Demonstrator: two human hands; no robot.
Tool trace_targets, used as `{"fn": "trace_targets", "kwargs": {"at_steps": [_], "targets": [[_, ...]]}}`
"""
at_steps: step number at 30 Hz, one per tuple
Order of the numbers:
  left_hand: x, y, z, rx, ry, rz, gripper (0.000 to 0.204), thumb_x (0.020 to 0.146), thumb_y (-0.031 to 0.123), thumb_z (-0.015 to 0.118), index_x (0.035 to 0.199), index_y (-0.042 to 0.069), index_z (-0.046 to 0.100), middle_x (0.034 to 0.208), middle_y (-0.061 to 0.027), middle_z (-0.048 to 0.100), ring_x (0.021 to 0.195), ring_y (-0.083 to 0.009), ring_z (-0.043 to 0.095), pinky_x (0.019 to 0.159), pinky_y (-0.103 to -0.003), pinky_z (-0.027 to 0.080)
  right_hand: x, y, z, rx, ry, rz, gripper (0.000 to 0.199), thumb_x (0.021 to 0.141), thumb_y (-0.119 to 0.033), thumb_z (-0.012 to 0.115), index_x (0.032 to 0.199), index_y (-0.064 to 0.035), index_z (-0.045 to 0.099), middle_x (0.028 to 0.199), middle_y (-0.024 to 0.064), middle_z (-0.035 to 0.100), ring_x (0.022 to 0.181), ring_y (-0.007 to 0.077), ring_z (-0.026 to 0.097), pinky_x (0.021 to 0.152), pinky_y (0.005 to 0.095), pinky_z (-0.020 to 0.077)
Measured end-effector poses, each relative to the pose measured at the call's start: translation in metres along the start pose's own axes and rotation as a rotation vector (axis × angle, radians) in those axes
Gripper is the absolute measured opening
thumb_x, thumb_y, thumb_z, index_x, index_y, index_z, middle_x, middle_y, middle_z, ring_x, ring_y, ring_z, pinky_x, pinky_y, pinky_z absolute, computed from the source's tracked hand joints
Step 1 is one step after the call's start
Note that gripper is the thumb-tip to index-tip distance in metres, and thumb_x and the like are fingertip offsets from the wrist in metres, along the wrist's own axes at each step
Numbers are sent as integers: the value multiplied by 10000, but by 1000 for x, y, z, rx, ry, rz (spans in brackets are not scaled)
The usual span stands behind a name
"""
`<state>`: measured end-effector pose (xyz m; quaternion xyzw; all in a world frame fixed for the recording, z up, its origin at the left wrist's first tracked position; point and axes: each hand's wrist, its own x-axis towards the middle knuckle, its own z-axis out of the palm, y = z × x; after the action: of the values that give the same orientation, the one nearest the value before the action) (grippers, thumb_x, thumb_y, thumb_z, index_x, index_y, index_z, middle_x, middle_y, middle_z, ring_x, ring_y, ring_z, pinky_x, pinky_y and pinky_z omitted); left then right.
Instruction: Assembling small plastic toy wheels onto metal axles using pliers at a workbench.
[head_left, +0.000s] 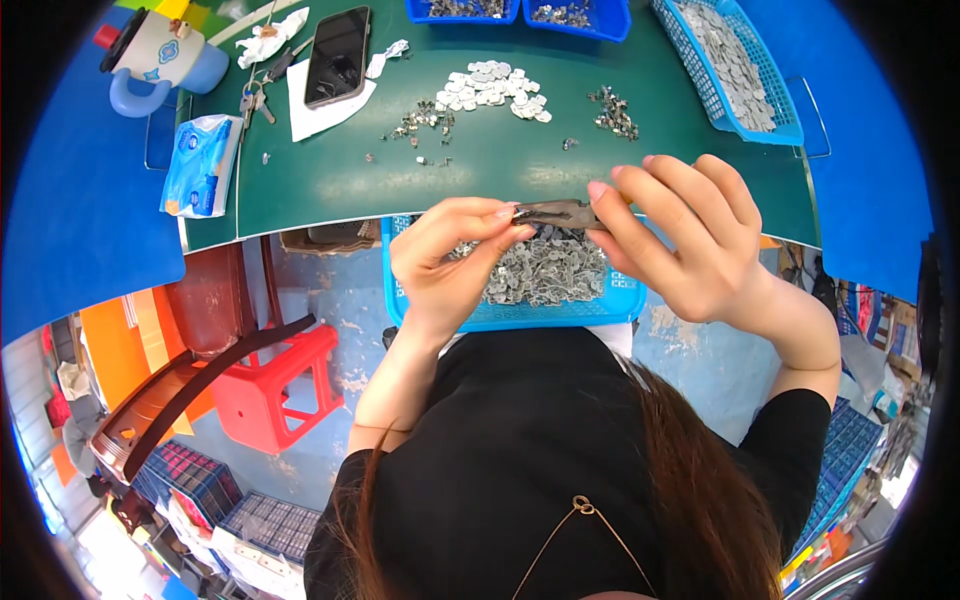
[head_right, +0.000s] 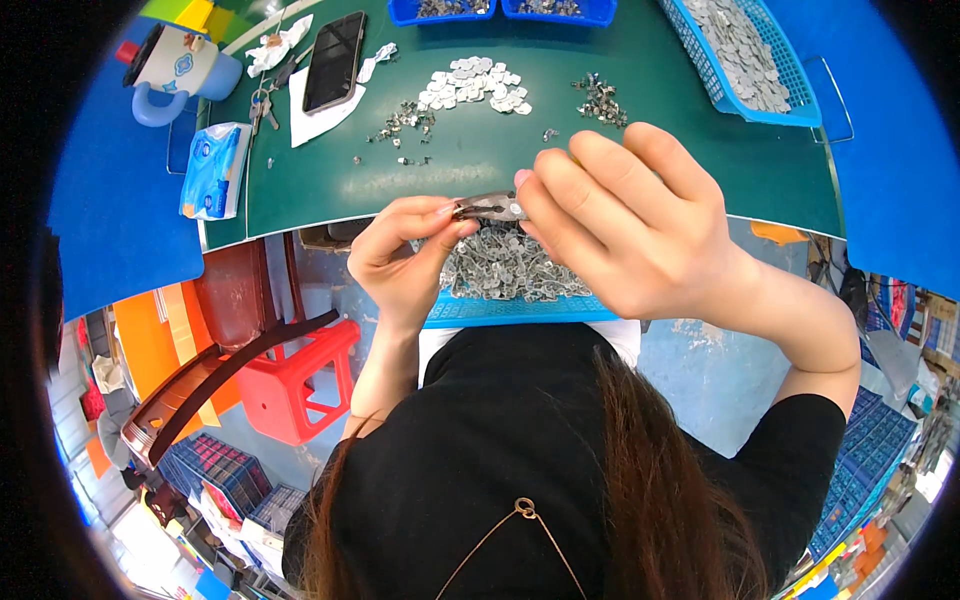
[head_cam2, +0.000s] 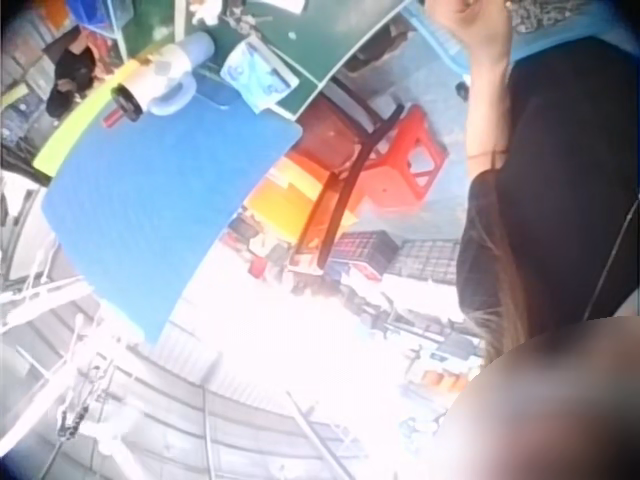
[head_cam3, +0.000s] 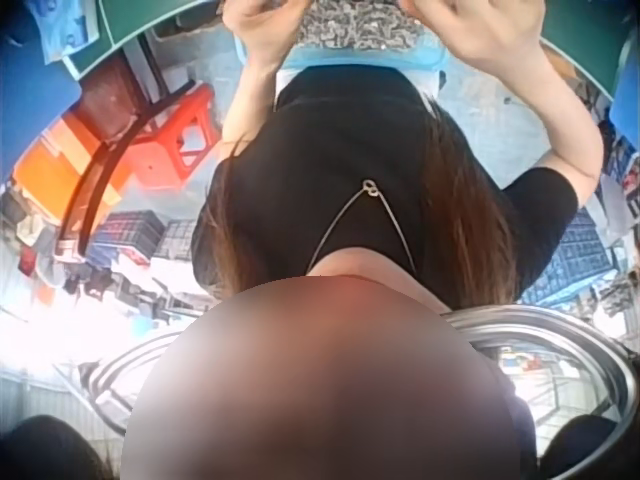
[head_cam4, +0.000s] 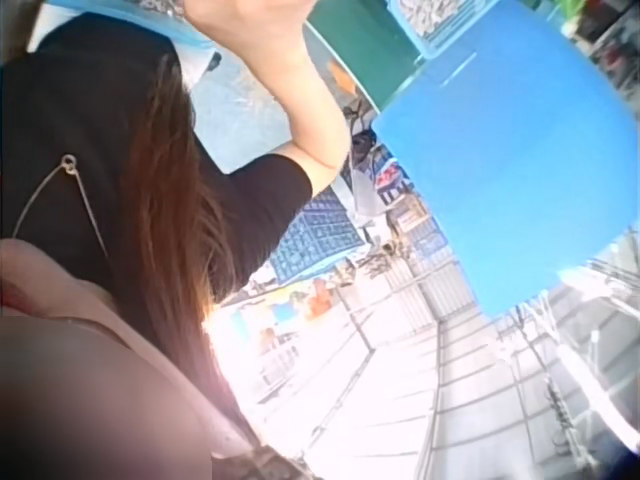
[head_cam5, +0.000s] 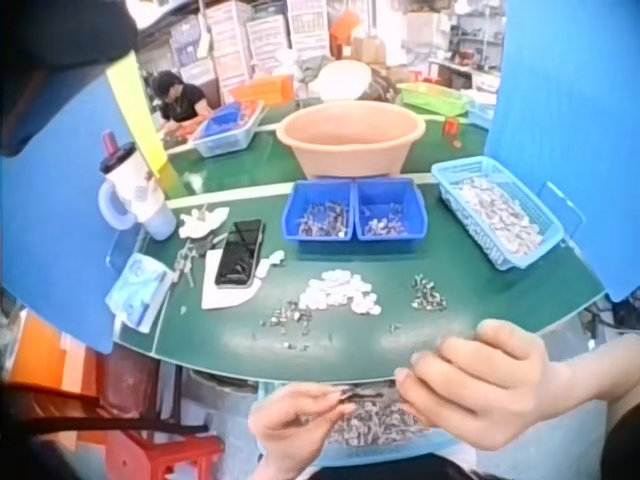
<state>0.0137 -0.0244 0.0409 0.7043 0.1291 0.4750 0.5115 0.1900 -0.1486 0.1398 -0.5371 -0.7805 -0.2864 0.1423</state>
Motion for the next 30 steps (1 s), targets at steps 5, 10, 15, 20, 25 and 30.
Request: {"fn": "trace_targets", "kwargs": {"at_steps": [5, 10, 15, 20, 25, 30], "targets": [[0, 8, 0, 37, 5, 50, 178, 719, -128, 717, 849, -20, 663, 866, -150, 684, 776, -196, 686, 676, -271, 579, 9, 2, -3, 72, -16, -22, 305, 684, -154, 745, 942, -5, 678, 902, 107, 614, 807, 258, 588, 645, 368, 452], [-2, 9, 3, 63, 17, 119, 168, 740, -131, 695, 865, -26, 654, 872, -158, 680, 779, -204, 689, 677, -279, 595, 10, 3, -5, 128, -39, -38, 314, 661, -149, 747, 909, 22, 659, 876, 114, 600, 764, 253, 572, 588, 353, 430], [-4, 4, 5, 17, 5, 128, 187, 729, -134, 701, 866, -16, 651, 872, -158, 678, 790, -206, 687, 677, -282, 593, 7, 8, -7, 194, -84, -15, 335, 636, -148, 758, 905, 14, 642, 857, 108, 593, 736, 254, 559, 580, 357, 423], [-6, -3, -4, -47, -289, -244, 223, 698, -54, 766, 894, -9, 671, 870, -127, 681, 851, -192, 673, 660, -249, 532, -28, 12, 16, 499, -211, 420, 345, 681, -101, 735, 991, -28, 605, 998, 122, 582, 904, 299, 557, 742, 380, 453], [16, -15, 12, 169, -410, -372, 217, 728, 57, 771, 929, 34, 693, 873, -61, 688, 728, -160, 660, 622, -246, 509, -98, 6, 66, 386, -191, 670, 334, 747, -95, 706, 1064, -40, 615, 1076, 121, 576, 1016, 303, 535, 855, 392, 428], [62, -65, 28, 867, -231, 190, 169, 738, 220, 731, 884, 141, 704, 768, -10, 609, 723, -208, 606, 566, -334, 495, -108, 6, 87, 247, -152, 603, 350, 799, -113, 673, 1141, -57, 619, 1137, 106, 578, 1083, 304, 527, 953, 430, 386]]}}
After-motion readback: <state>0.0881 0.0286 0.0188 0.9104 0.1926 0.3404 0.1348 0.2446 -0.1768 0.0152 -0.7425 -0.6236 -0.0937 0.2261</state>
